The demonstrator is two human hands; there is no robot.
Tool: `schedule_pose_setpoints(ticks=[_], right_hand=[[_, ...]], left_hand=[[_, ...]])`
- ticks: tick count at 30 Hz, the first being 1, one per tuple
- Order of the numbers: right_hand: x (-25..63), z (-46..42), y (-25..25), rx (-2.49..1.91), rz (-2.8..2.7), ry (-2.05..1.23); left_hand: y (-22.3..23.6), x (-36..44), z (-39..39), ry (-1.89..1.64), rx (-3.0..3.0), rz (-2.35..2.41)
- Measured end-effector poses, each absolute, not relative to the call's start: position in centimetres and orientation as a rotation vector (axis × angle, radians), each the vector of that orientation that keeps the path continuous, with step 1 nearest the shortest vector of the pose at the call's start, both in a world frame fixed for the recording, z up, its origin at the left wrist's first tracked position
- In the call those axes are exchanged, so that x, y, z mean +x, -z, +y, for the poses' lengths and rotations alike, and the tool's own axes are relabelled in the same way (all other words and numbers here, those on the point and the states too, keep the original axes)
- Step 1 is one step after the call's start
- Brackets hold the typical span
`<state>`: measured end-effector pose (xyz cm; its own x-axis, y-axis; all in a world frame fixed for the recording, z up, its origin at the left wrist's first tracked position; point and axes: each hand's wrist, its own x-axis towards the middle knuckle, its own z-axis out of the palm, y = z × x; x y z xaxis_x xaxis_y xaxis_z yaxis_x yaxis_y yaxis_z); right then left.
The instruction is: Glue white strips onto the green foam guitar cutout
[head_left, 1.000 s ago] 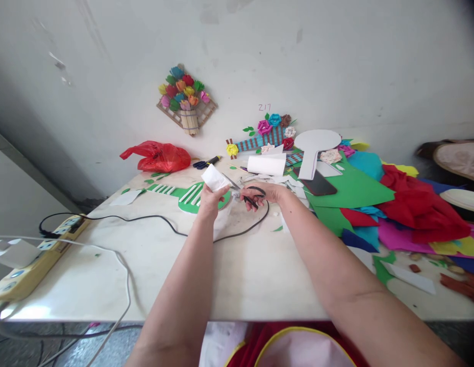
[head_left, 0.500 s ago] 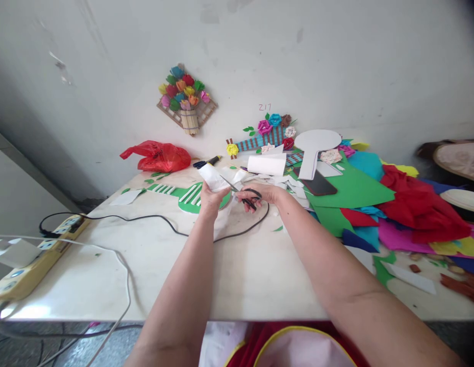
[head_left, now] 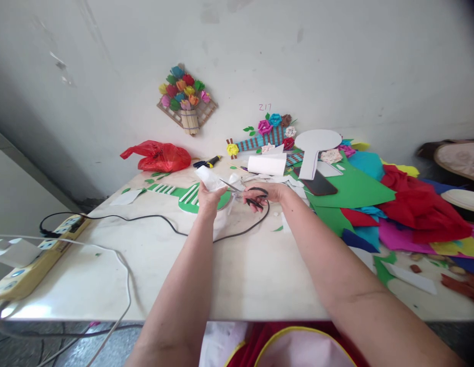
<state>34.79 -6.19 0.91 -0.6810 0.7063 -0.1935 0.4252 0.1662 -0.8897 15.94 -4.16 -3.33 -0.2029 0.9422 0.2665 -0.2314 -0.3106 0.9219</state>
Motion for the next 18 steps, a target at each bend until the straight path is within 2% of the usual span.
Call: schedule_pose_setpoints(ticks=[8, 14, 18], right_hand=[[39.0, -6.5, -1.9, -1.081, -1.94, -1.478], [36.7, -5.1, -0.9, -1.292, -1.388, -1.135], [35.2, -4.3, -0.4, -1.333, -1.391, -0.775]], left_hand=[[3.6, 15.3, -3.6, -1.767, 1.062, 0.998], [3.4, 16.1, -4.6, -1.55, 1.202, 0.82], [3.0, 16.4, -5.8, -1.291, 1.298, 0.71]])
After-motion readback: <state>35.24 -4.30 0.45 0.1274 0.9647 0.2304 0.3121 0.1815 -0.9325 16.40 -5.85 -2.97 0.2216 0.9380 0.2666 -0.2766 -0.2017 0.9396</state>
